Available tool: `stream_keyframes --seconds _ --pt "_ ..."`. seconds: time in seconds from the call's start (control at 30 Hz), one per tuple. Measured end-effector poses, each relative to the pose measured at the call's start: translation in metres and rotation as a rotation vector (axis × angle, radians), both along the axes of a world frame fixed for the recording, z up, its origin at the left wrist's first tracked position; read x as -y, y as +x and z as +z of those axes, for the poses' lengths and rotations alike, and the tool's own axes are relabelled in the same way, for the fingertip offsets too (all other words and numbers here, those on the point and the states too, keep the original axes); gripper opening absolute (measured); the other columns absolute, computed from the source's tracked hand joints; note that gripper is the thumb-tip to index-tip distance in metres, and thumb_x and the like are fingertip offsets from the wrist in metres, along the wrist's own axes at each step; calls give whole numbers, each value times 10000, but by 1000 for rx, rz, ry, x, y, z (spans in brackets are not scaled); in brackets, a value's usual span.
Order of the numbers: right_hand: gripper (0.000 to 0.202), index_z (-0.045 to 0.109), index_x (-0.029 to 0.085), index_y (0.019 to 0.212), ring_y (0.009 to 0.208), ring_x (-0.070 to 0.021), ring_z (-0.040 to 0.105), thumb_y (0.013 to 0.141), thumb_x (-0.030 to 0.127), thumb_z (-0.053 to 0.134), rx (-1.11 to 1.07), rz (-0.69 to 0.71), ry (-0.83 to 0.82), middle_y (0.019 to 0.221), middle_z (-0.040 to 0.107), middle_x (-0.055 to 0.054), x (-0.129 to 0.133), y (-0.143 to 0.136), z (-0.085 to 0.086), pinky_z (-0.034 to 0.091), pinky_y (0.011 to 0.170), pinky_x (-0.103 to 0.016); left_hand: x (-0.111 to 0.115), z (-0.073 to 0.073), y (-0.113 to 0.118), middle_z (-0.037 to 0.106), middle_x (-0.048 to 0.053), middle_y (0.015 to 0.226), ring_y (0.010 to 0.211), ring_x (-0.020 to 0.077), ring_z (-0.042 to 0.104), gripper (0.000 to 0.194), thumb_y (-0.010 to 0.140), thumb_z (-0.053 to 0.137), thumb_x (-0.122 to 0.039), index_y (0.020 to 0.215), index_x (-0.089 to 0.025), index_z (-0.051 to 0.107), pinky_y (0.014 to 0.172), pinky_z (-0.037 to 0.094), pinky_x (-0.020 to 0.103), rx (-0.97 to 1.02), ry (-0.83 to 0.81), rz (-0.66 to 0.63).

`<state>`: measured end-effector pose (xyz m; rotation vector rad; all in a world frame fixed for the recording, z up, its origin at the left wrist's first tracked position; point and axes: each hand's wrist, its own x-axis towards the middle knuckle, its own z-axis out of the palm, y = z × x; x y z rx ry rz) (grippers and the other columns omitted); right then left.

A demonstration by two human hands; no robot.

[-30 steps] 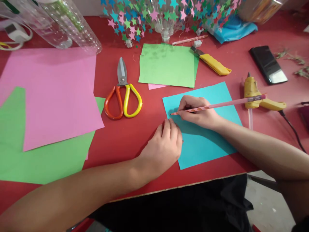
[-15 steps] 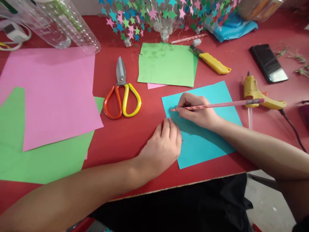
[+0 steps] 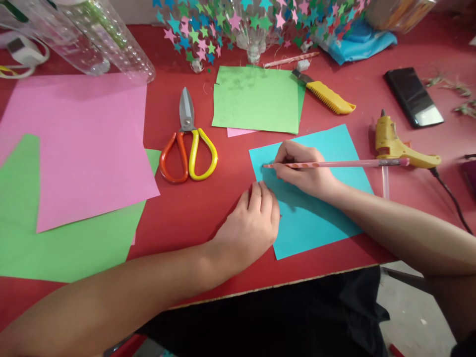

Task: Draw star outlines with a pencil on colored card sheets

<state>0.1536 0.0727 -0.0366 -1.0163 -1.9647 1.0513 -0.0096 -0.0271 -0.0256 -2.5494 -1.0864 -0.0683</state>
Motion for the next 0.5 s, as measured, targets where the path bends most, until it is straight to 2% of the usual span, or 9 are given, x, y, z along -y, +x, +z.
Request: stream_keyframes --seconds 0.5 --pt "143 466 184 630 509 -66 367 707 83 532 19 49 37 567 451 52 -1 4 2 270 468 -222 1 -1 -1 686 273 1137 1052 344 683 386 967 497 -246 1149 54 658 844 592 382 12 19 0"
